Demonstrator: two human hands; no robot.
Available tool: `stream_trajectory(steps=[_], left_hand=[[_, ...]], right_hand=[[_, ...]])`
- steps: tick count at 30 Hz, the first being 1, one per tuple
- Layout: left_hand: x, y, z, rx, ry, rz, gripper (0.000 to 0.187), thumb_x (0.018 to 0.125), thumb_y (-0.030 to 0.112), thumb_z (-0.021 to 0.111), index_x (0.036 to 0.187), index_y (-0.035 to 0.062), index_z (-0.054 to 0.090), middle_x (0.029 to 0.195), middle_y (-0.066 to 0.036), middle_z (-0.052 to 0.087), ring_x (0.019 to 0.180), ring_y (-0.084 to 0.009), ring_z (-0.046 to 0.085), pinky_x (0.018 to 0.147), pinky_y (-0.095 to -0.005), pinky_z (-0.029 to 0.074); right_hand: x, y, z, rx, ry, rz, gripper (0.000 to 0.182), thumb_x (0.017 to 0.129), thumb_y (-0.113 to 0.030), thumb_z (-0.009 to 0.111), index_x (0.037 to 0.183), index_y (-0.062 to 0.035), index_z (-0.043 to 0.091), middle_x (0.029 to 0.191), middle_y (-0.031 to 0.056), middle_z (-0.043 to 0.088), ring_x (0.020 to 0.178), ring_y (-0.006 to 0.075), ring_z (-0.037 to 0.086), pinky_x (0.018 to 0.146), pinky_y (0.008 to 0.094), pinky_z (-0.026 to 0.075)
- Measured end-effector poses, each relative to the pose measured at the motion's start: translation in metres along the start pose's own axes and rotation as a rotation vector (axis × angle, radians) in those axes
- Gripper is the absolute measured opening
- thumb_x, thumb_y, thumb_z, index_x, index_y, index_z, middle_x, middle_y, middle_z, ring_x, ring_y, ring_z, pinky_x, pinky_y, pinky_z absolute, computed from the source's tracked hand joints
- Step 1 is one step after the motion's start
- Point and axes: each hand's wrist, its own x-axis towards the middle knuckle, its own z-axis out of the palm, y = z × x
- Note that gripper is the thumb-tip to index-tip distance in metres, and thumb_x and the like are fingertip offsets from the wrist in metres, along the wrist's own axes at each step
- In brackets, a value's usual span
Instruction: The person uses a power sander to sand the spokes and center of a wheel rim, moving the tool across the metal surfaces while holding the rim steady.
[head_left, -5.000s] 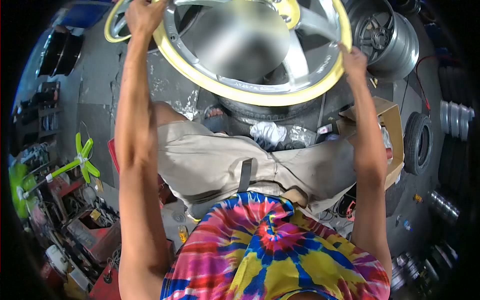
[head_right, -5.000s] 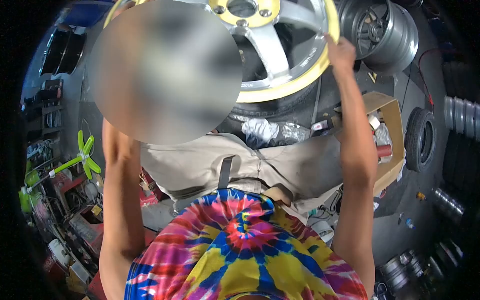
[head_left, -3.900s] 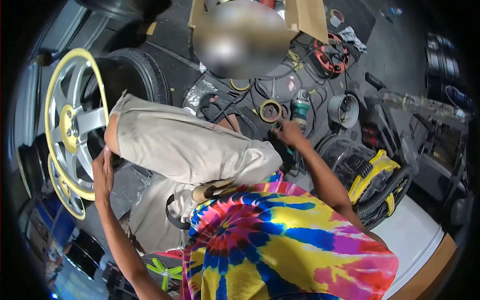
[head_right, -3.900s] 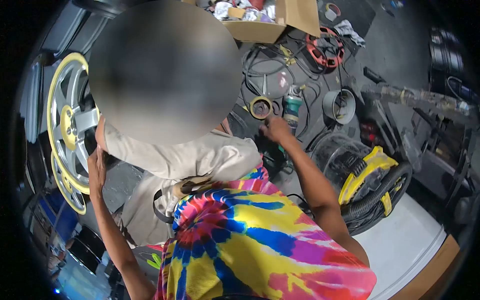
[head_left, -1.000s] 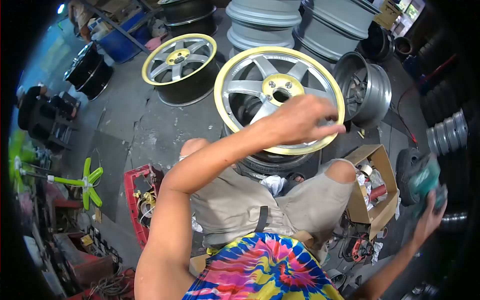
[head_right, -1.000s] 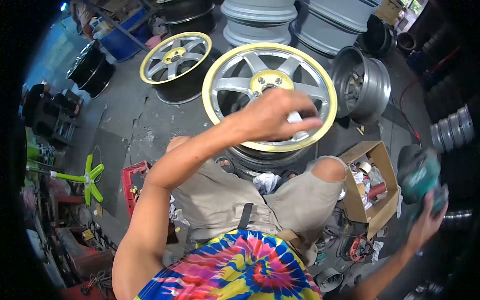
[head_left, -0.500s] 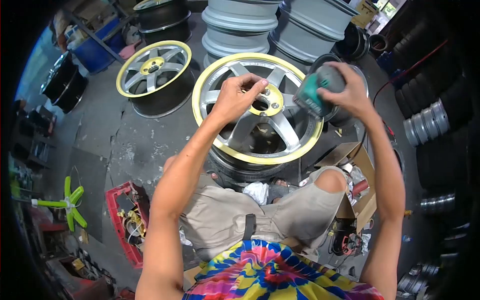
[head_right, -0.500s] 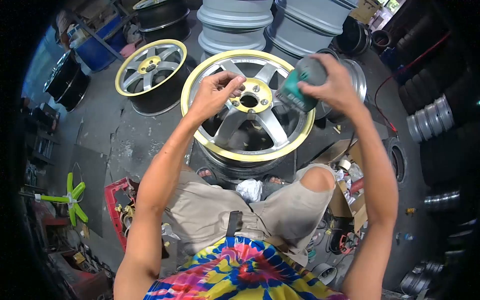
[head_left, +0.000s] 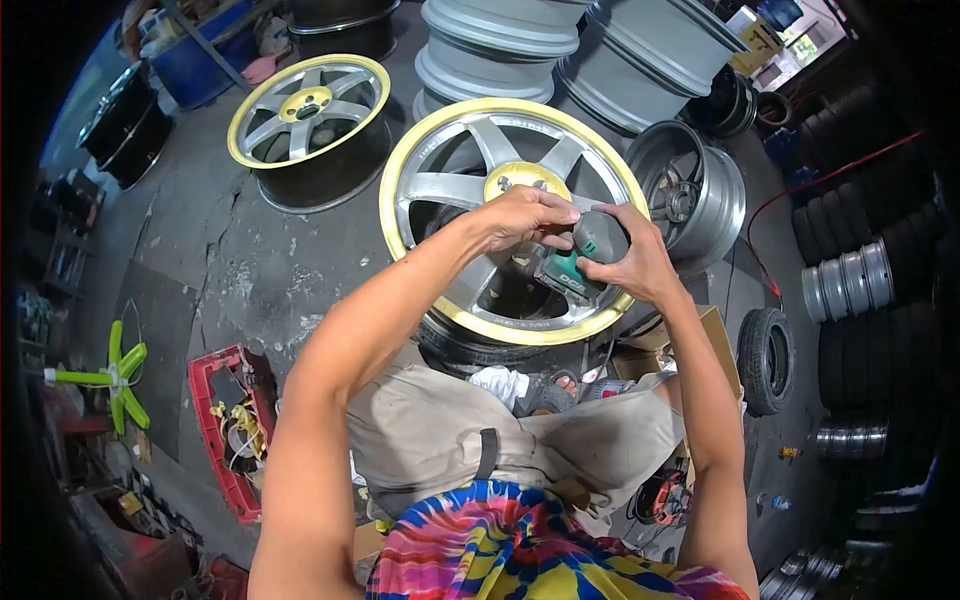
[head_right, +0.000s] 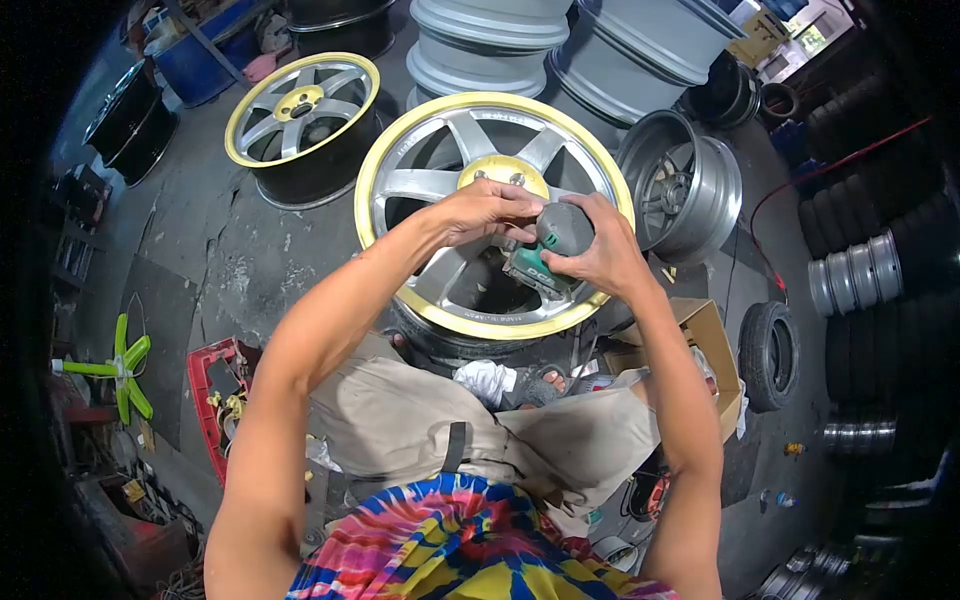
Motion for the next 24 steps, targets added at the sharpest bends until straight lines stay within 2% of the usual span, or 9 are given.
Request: stream_trajectory(steps=[3,8,9,10,14,18,22,24], left_hand=[[0.003,-0.002,-0.002,-0.034,-0.023,-0.048,0.031,0.097,0.016,0.072,0.122,-0.0031,0.068,0.11,-0.009,0.068,0.102,-0.0191,0.069,0.094,-0.031,0.063],[0.003,0.003,-0.008,0.002,-0.052,-0.111,0.042,0.096,0.013,0.072,0.132,-0.0066,0.06,0.121,-0.012,0.062,0.106,-0.0193,0.069,0.097,-0.0315,0.061],[0.003,0.002,-0.009,-0.011,-0.065,-0.089,0.042,0.096,0.012,0.072,0.132,-0.0065,0.06,0.121,-0.013,0.063,0.105,-0.0197,0.069,0.097,-0.031,0.061],[-0.002,0.006,-0.007,-0.013,-0.072,-0.097,0.042,0.096,0.011,0.072,0.132,-0.0058,0.06,0.12,-0.012,0.064,0.105,-0.0197,0.069,0.096,-0.031,0.062],[0.002,-0.001,-0.009,-0.074,-0.053,-0.106,0.037,0.092,0.007,0.075,0.127,-0.0012,0.065,0.111,-0.009,0.067,0.103,-0.0177,0.07,0.093,-0.0314,0.064],[0.0,0.003,-0.009,-0.104,-0.056,-0.198,0.032,0.091,0.007,0.077,0.121,0.0007,0.067,0.106,-0.005,0.066,0.1,-0.0162,0.07,0.092,-0.0325,0.064],[-0.001,0.007,-0.008,-0.076,-0.099,-0.218,0.035,0.092,0.008,0.077,0.124,0.001,0.064,0.105,-0.004,0.065,0.095,-0.0151,0.071,0.093,-0.0325,0.064],[0.001,0.012,-0.013,0.059,-0.139,-0.163,0.036,0.092,0.011,0.077,0.125,0.0,0.066,0.106,-0.006,0.069,0.093,-0.0143,0.07,0.085,-0.0288,0.063]], right_hand=[[-0.007,-0.003,-0.003,0.013,0.015,0.008,0.069,0.066,-0.027,0.088,0.126,-0.0038,0.063,0.113,0.0163,0.067,0.105,0.0328,0.068,0.095,0.041,0.052],[-0.011,-0.007,-0.001,-0.015,-0.015,0.104,0.069,0.071,-0.033,0.087,0.13,-0.0069,0.061,0.118,0.0177,0.064,0.11,0.0369,0.064,0.097,0.0428,0.051],[-0.011,-0.008,-0.003,-0.033,-0.037,0.124,0.07,0.072,-0.034,0.087,0.13,-0.0072,0.06,0.118,0.0179,0.064,0.111,0.0381,0.064,0.097,0.0435,0.051],[-0.01,-0.001,0.001,-0.018,-0.002,0.058,0.072,0.07,-0.041,0.087,0.13,-0.011,0.06,0.112,0.0185,0.062,0.102,0.0426,0.067,0.088,0.0491,0.054],[-0.009,0.003,0.002,-0.058,-0.014,0.03,0.072,0.069,-0.039,0.088,0.128,-0.0119,0.058,0.108,0.0177,0.06,0.093,0.043,0.068,0.082,0.0505,0.055],[-0.009,-0.004,0.002,-0.104,-0.057,0.018,0.074,0.068,-0.038,0.089,0.129,-0.0123,0.057,0.108,0.0173,0.059,0.092,0.0437,0.067,0.081,0.0517,0.055],[-0.01,-0.011,0.0,-0.13,-0.102,0.063,0.074,0.067,-0.036,0.09,0.129,-0.0126,0.057,0.109,0.0174,0.059,0.092,0.0438,0.067,0.081,0.0521,0.055],[-0.01,-0.013,0.001,-0.172,-0.099,0.085,0.075,0.068,-0.036,0.089,0.13,-0.0111,0.056,0.112,0.019,0.059,0.096,0.0442,0.067,0.083,0.0521,0.055]])
